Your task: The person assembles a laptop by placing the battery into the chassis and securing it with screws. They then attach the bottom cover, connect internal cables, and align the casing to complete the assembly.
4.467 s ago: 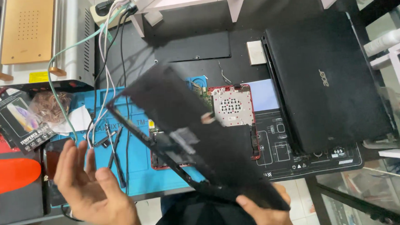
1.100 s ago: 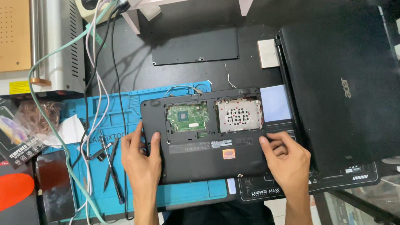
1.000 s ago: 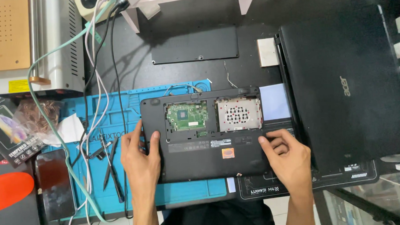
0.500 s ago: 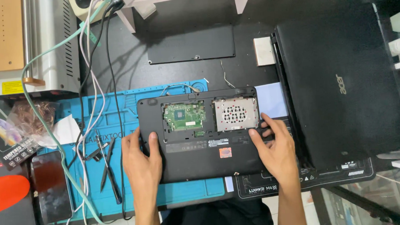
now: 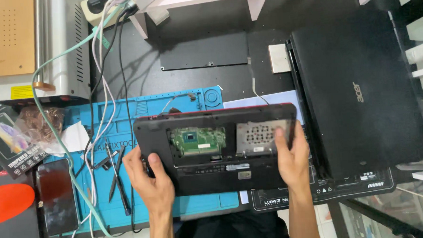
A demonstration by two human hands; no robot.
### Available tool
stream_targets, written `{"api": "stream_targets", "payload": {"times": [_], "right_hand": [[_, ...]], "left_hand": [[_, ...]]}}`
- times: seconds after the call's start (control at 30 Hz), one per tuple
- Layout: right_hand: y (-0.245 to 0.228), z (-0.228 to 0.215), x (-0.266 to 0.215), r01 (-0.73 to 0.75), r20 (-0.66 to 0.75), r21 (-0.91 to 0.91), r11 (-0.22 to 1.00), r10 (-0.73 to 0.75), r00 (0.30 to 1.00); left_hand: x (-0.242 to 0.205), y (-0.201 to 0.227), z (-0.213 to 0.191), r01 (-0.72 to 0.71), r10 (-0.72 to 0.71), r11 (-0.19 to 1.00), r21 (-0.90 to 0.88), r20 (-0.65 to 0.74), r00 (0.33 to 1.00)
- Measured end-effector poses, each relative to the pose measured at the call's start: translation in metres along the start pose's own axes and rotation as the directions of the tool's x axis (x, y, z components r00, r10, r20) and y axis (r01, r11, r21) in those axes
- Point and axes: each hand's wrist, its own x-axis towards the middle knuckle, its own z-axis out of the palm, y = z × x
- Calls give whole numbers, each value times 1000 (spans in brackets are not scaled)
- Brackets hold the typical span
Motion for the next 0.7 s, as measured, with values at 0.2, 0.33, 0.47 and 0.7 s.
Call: {"api": "stream_targets", "payload": {"times": [0.2, 0.33, 0.47, 0.7], "right_hand": [[35, -18, -23, 365, -117, 154, 918, -349, 930], [34, -14, -16, 448, -123, 231, 864, -431, 894], [31, -17, -17, 467, -125, 342, 816, -453, 883], [-3, -22, -25, 538, -164, 395, 745, -519, 839]], "left_hand": [[-19, 0, -9, -229, 220, 971, -67, -116, 969], [-25, -7, -1, -257, 231, 943, -209, -144, 962], [-30, -4, -5, -161, 131, 958, -239, -136, 982], [-22, 24, -28, -190, 156, 928, -319, -131, 979]]}}
